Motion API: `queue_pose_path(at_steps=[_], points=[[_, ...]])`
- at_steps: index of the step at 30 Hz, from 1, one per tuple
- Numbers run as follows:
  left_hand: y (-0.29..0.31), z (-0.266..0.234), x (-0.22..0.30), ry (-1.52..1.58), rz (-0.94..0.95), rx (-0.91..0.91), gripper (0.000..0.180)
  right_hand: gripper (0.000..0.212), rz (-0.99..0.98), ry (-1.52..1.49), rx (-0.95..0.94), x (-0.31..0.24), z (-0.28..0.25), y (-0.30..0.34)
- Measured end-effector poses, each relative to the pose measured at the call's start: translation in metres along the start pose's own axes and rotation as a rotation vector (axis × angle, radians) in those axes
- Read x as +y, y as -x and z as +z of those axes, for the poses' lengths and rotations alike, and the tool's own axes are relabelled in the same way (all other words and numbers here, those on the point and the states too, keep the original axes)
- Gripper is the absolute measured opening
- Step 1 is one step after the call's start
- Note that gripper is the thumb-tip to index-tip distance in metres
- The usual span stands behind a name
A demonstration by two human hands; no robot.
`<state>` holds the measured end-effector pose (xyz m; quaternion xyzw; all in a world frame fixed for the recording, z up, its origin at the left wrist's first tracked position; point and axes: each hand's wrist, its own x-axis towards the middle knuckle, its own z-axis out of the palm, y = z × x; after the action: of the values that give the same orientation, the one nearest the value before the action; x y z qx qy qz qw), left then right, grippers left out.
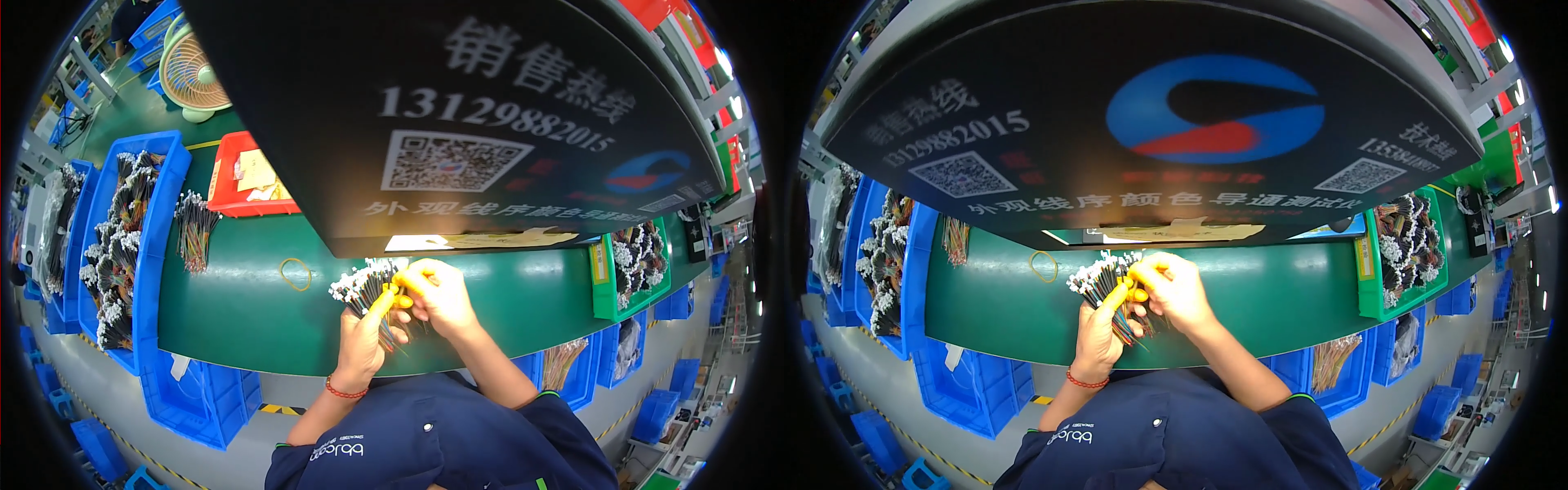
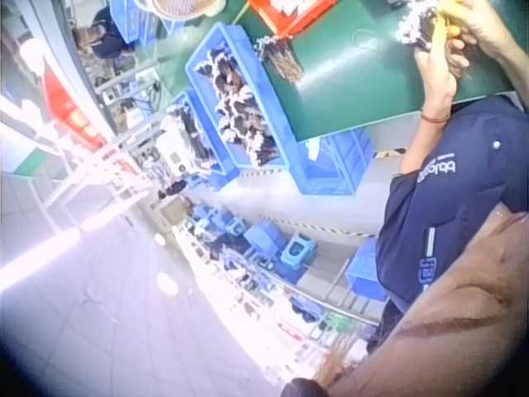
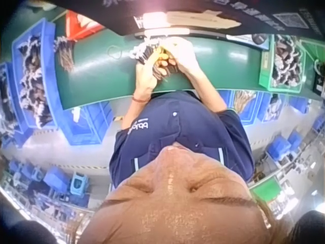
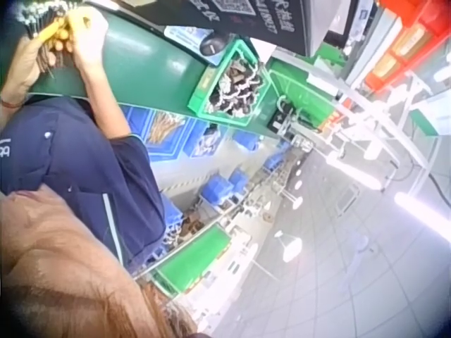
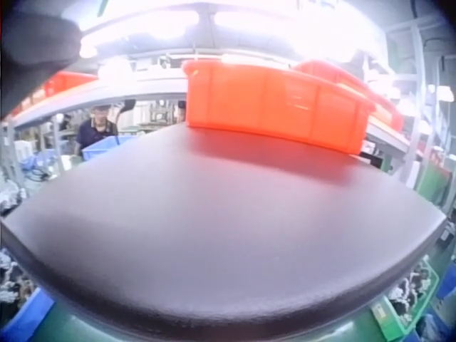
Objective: The person groups and organizes electrical wire bundles and plastic connectors by hand, securing them with rubber bands and placing them into storage bins at an assembly line.
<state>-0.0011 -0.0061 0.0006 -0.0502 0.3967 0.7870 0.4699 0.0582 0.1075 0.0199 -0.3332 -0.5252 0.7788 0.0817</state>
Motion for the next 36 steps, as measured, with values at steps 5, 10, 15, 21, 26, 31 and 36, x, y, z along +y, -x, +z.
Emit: queue_pose_path(at_steps=[5, 10, 15, 21, 26, 31, 36], points=[[0.003, -0.002, 0.009, -0.011, -0.036, 0.009, 0.011, 0.017, 0.235, -0.617, -0.067, 0.004, -0.016, -0.015], [0.002, -0.006, 0.007, 0.037, -0.034, -0.014, 0.009, 0.017, 0.248, -0.623, -0.043, 0.005, -0.015, -0.019], [0.0, -0.007, 0.004, 0.037, -0.004, 0.006, 0.008, 0.016, 0.197, -0.506, -0.032, 0.004, -0.014, -0.017], [-0.002, -0.005, -0.002, 0.031, 0.017, -0.011, 0.013, 0.014, -0.276, 0.316, 0.02, 0.011, -0.001, -0.004], [0.001, -0.002, 0.0, -0.053, 0.03, 0.043, 0.015, 0.014, 0.156, -0.469, -0.06, 0.003, -0.012, -0.011], [0.002, 0.0, 0.005, -0.041, 0.038, 0.06, 0.008, 0.013, 0.162, -0.627, 0.022, 0.01, -0.014, -0.018], [0.002, -0.002, 0.007, -0.007, 0.02, 0.028, 0.006, 0.015, 0.147, -0.662, 0.088, 0.012, -0.009, -0.02]])
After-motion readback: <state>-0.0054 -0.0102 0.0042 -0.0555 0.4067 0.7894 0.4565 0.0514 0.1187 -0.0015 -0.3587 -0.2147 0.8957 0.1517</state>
